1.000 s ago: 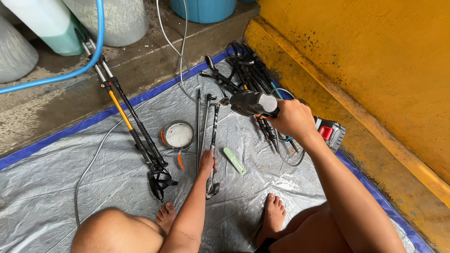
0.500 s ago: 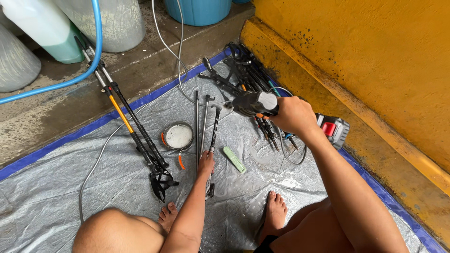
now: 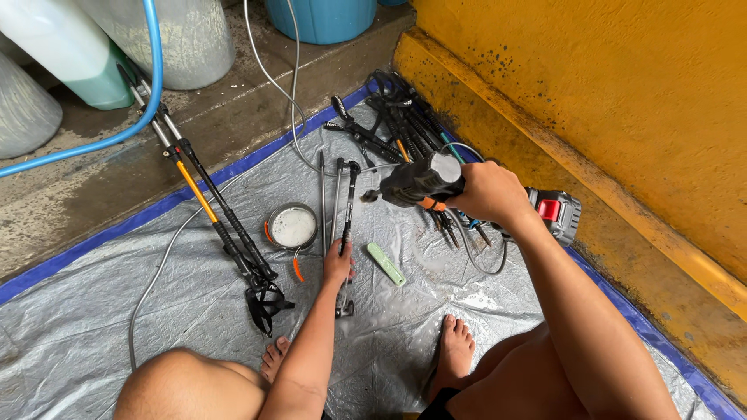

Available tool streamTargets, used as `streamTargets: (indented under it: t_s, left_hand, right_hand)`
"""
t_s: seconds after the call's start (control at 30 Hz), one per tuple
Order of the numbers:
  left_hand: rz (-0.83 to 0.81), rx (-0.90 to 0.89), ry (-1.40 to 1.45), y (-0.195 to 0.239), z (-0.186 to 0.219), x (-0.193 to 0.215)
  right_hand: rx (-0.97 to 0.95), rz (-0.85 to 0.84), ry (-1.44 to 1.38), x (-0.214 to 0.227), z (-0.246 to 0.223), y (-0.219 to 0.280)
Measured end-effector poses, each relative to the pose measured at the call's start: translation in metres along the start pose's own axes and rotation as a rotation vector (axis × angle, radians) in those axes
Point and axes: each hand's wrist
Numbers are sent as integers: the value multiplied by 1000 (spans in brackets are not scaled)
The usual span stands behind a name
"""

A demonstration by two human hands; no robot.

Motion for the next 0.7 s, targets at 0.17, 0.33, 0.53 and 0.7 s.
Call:
streamTargets:
  t_s: [0.17, 0.33, 0.53, 0.7]
  left_hand:
    - [28, 8, 41, -29, -1, 0]
    - [25, 73, 145, -57, -4, -9]
    - [-7, -5, -95, -22, 27, 0]
    - [69, -158, -580, -22, 2, -2]
  right_hand:
    - [-7, 15, -1, 14, -15, 9]
    - [-1, -34, -31, 21, -9, 11]
    - [27, -37, 42, 1, -8, 3]
    - [0, 10, 54, 3, -9, 0]
Point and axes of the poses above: each hand's wrist, its own y-axis away from the middle knuckle, its own x-axis out of the back of the hand, z = x × y, and after that the axes turned 10 degrees about y, right-handed
